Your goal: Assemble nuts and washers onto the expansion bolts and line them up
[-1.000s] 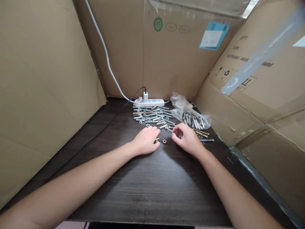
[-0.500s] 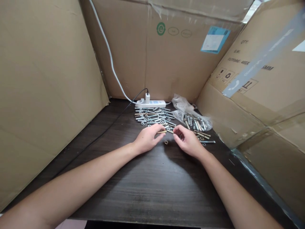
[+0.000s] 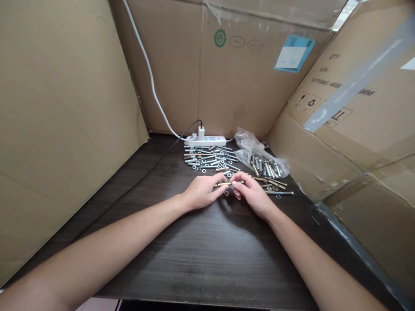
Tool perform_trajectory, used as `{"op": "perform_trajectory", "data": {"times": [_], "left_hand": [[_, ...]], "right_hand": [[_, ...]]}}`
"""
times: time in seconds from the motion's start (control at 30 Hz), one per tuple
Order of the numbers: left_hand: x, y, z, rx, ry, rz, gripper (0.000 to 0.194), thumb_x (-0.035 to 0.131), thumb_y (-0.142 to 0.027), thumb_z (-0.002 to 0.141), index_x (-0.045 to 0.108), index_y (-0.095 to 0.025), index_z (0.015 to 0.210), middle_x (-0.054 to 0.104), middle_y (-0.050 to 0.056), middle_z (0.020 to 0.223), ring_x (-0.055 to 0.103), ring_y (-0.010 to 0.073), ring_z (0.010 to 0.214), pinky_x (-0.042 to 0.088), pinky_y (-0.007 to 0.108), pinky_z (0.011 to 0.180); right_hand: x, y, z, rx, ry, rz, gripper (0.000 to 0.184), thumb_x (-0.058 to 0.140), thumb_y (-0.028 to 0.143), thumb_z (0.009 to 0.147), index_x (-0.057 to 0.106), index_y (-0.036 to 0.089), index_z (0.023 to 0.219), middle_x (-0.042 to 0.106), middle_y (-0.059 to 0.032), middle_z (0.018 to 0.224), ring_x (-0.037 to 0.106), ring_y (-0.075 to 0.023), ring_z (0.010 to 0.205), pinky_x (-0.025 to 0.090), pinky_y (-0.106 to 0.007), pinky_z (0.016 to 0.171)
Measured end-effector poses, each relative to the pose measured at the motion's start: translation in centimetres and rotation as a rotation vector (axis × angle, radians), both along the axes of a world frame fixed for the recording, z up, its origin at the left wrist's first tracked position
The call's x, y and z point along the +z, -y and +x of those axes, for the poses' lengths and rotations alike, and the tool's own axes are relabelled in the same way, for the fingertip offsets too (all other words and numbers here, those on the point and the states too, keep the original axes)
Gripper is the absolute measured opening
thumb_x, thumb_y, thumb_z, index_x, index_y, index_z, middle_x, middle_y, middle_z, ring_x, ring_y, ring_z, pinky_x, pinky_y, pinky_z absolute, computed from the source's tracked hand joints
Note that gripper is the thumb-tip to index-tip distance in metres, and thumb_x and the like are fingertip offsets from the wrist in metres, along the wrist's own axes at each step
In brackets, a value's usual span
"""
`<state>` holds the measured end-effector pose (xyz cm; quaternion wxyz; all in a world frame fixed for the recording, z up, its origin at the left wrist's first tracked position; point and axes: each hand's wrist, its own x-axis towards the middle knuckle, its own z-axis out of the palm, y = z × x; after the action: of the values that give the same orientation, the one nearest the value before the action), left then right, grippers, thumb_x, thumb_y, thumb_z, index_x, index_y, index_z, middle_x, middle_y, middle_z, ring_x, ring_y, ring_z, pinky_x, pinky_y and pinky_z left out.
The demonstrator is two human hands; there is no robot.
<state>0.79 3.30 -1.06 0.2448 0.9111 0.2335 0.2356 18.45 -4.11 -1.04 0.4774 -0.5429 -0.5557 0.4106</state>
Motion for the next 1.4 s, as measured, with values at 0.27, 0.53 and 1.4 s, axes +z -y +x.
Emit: {"op": "perform_trajectory", "data": {"times": [0.27,0.53,1.4], "left_hand": [[0.5,1.2,0.0,-0.077,-0.123,0.094,0.024,0.037,-0.027,0.092,0.042,-0.02,0.115,0.066,0.001,0.087,0.064,0.0174,0.073,0.044,0.026,0.066],[0.6,1.7,-0.1,-0.214,-0.072,0.061,0.026,0.039,-0.024,0.092,0.041,-0.021,0.118,0.067,0.002,0.097,0.065,0.0161,0.084,0.047,0.025,0.074],[-1.0,-0.7,0.4,-0.015,0.447,-0.279,0.035,0.029,-0.04,0.097,0.053,-0.016,0.107,0.056,0.004,0.087,0.054,0.014,0.076,0.045,0.027,0.072]], "right_hand": [[-0.4,0.1,-1.3,-0.016,-0.32,-0.15,0.026,0.056,0.044,0.082,0.047,0.02,0.082,0.037,0.0074,0.06,0.035,-0.0063,0.045,0.028,-0.02,0.044],[-0.4,0.9,-2.3,0.097,-0.291,-0.103,0.033,0.04,0.052,0.09,0.051,0.021,0.092,0.045,0.0039,0.062,0.038,-0.0086,0.047,0.027,-0.02,0.042],[-0.1,0.6,0.0,0.021,0.622,0.037,0.018,0.052,0.027,0.083,0.059,0.02,0.098,0.052,0.0018,0.071,0.047,-0.0126,0.063,0.036,-0.026,0.06]]}}
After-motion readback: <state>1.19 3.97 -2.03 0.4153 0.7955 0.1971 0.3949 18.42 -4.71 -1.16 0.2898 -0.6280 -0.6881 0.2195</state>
